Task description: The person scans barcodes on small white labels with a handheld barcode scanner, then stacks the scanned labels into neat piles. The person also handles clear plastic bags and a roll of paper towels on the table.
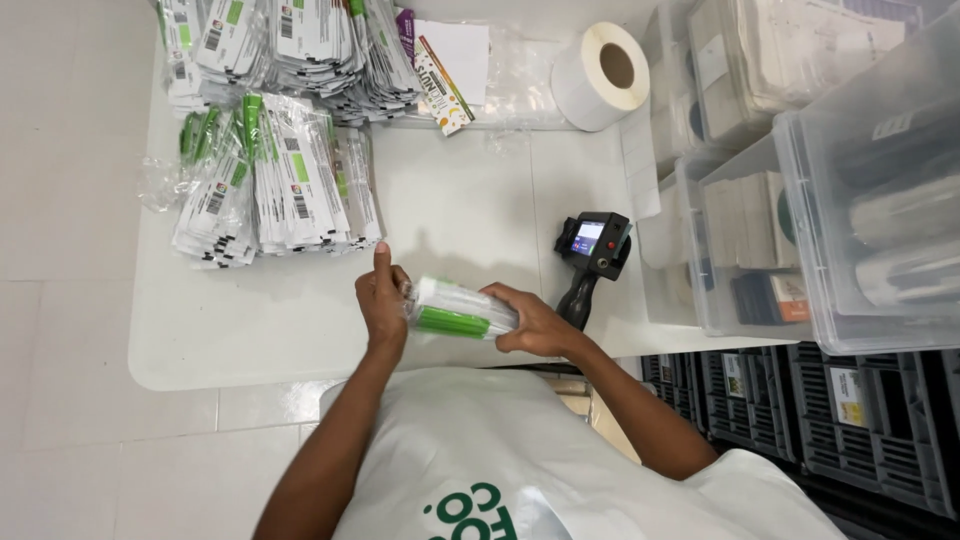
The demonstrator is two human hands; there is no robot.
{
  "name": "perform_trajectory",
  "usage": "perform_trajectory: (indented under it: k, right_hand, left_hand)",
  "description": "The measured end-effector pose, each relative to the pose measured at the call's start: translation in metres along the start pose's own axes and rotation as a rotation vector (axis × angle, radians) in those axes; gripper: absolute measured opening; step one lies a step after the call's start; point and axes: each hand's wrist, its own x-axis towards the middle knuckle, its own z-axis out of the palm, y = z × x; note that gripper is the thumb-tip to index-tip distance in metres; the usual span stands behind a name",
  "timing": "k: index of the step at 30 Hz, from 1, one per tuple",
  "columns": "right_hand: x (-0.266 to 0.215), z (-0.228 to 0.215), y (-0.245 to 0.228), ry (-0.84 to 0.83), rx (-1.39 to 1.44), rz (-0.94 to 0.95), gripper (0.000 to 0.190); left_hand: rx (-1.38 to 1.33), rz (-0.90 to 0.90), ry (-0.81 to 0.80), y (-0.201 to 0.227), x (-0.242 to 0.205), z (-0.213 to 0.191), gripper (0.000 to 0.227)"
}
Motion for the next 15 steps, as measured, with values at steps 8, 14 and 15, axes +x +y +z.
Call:
perform_trajectory:
  k: [8, 14, 15]
  right_hand:
    - [0.036, 0.004, 0.025, 0.498, -0.142, -0.010, 0.061]
    - [0.024, -0.002, -0.001, 0.461, -0.503, -0.056, 0.077]
    - [0.022, -0.002, -0.001, 0.394, -0.683, -0.096, 0.081]
  left_hand:
    - [-0.037, -0.172, 0.012, 0.019, -0.056, 0.027, 0.050]
    - [0.059, -0.345, -0.306, 0.066, -0.026, 0.015, 0.095]
    - [0.087, -0.414, -0.433, 0.076, -0.020, 0.015, 0.105]
